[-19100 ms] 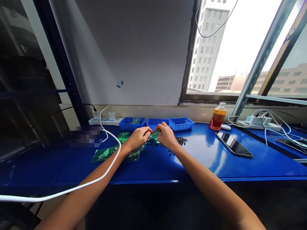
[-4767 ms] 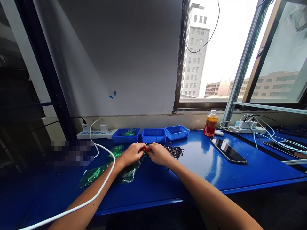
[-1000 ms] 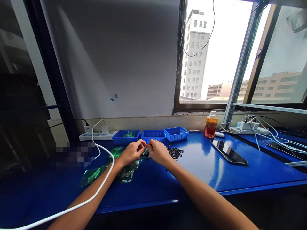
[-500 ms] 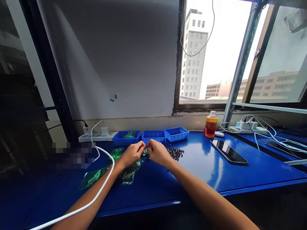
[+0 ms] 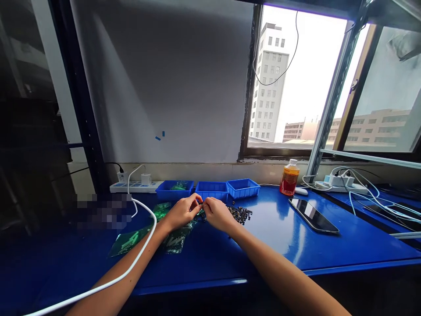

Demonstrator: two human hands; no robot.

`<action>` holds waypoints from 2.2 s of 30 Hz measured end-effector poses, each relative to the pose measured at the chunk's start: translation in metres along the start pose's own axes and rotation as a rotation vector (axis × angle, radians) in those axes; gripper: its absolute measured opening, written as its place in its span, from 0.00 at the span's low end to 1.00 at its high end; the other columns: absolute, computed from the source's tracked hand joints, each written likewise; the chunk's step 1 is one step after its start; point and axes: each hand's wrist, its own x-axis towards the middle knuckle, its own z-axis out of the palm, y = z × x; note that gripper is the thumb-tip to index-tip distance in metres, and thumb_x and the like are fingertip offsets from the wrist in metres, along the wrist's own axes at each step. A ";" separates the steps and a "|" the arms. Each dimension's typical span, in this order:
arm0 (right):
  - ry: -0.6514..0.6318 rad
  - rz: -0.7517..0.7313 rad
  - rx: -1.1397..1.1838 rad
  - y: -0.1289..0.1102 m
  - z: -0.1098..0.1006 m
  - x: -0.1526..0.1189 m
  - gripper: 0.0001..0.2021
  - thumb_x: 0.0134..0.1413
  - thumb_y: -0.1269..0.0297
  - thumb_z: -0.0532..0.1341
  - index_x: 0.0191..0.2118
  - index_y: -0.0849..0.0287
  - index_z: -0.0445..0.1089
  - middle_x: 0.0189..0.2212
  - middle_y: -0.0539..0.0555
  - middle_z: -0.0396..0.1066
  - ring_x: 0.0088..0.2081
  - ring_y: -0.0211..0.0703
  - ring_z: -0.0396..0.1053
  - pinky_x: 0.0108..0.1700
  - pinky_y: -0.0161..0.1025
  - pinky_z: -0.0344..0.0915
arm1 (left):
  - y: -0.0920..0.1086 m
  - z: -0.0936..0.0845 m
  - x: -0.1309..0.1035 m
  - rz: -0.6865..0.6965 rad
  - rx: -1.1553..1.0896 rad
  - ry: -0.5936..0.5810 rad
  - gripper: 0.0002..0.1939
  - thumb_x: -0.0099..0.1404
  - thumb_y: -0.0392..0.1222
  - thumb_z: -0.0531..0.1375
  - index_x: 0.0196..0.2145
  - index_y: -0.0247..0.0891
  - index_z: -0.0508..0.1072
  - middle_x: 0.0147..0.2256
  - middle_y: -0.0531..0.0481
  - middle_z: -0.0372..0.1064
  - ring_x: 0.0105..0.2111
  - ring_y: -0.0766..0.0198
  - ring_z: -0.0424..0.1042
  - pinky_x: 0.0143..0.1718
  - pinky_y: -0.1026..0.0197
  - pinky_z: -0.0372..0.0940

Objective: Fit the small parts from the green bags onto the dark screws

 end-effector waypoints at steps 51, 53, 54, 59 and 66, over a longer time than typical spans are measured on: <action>0.020 0.304 0.260 0.004 -0.004 0.011 0.20 0.59 0.61 0.48 0.19 0.61 0.65 0.16 0.49 0.62 0.20 0.33 0.57 0.23 0.30 0.50 | 0.009 0.010 -0.003 0.023 0.327 0.057 0.11 0.63 0.42 0.48 0.33 0.40 0.70 0.27 0.50 0.70 0.29 0.61 0.69 0.30 0.64 0.57; 0.025 0.312 0.240 0.005 -0.003 0.011 0.20 0.59 0.61 0.49 0.20 0.61 0.66 0.16 0.49 0.62 0.20 0.33 0.57 0.23 0.30 0.50 | 0.011 0.011 -0.003 0.008 0.386 0.060 0.11 0.63 0.41 0.49 0.34 0.40 0.70 0.28 0.49 0.70 0.30 0.60 0.69 0.30 0.64 0.57; 0.026 0.314 0.227 0.005 -0.002 0.011 0.20 0.59 0.61 0.49 0.20 0.61 0.66 0.17 0.49 0.63 0.20 0.34 0.57 0.23 0.30 0.50 | 0.012 0.012 -0.003 0.003 0.407 0.056 0.11 0.63 0.41 0.49 0.34 0.40 0.70 0.29 0.49 0.70 0.31 0.60 0.69 0.29 0.64 0.57; 0.029 0.304 0.132 0.003 -0.003 0.010 0.20 0.59 0.61 0.50 0.18 0.60 0.66 0.17 0.51 0.65 0.22 0.35 0.58 0.24 0.32 0.48 | 0.014 0.012 -0.004 -0.010 0.444 0.042 0.11 0.64 0.40 0.48 0.33 0.40 0.70 0.28 0.48 0.70 0.30 0.60 0.69 0.29 0.64 0.55; 0.015 0.280 0.012 0.002 -0.004 0.009 0.19 0.59 0.62 0.50 0.20 0.59 0.67 0.21 0.54 0.68 0.24 0.39 0.62 0.26 0.35 0.47 | 0.013 0.013 -0.004 -0.009 0.417 0.015 0.13 0.64 0.40 0.47 0.33 0.39 0.71 0.29 0.46 0.71 0.31 0.57 0.69 0.30 0.62 0.54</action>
